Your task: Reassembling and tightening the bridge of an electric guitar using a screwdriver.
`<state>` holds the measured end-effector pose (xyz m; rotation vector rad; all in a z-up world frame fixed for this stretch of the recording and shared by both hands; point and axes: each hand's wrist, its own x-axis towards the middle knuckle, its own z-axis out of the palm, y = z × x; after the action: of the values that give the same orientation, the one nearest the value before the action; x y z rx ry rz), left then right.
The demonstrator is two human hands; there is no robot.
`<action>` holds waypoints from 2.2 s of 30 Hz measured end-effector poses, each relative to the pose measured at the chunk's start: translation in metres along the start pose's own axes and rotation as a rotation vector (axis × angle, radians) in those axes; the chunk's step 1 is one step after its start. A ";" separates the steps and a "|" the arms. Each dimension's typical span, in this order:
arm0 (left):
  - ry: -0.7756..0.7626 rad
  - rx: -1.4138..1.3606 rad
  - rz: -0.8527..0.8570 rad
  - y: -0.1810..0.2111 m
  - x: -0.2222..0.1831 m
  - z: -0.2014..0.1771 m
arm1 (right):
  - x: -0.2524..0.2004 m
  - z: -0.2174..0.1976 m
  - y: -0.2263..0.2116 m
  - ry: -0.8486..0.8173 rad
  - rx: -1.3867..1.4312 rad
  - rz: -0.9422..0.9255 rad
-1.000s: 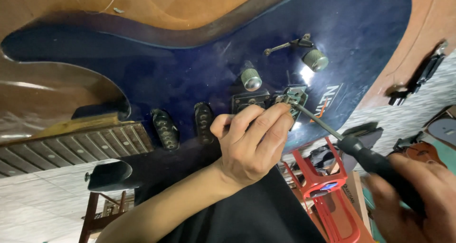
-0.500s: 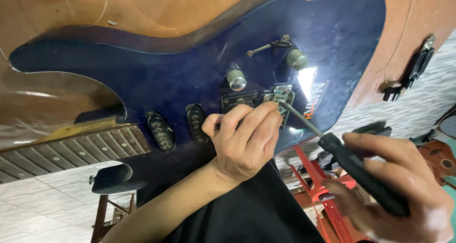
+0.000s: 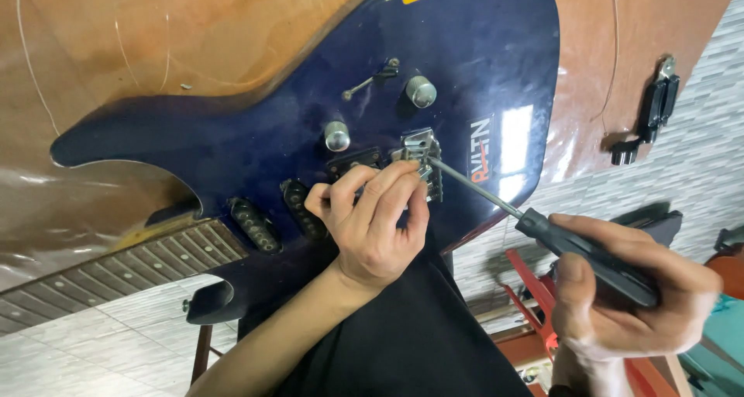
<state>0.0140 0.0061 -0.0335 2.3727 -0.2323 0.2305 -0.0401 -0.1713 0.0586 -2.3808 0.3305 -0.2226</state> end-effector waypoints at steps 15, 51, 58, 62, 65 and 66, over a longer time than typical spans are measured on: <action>0.017 -0.010 -0.017 -0.005 0.007 -0.003 | 0.019 0.000 -0.072 -0.679 -0.688 0.080; 0.038 -0.042 -0.003 -0.004 0.002 -0.002 | 0.015 0.018 -0.014 -0.024 -0.044 -0.141; 0.047 -0.021 -0.002 -0.001 -0.003 -0.002 | 0.010 -0.012 -0.023 -0.234 0.001 -0.050; 0.034 0.007 -0.003 0.002 0.000 -0.004 | 0.025 0.007 -0.058 -0.416 -0.207 -0.011; 0.016 -0.027 -0.008 0.004 0.001 -0.005 | 0.023 0.028 -0.044 -0.058 -0.066 -0.015; 0.017 -0.022 -0.007 0.003 0.000 -0.004 | 0.027 0.025 -0.035 -0.059 -0.061 -0.016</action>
<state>0.0131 0.0064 -0.0285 2.3487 -0.2171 0.2436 -0.0016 -0.1389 0.0659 -2.4451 0.2945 -0.1519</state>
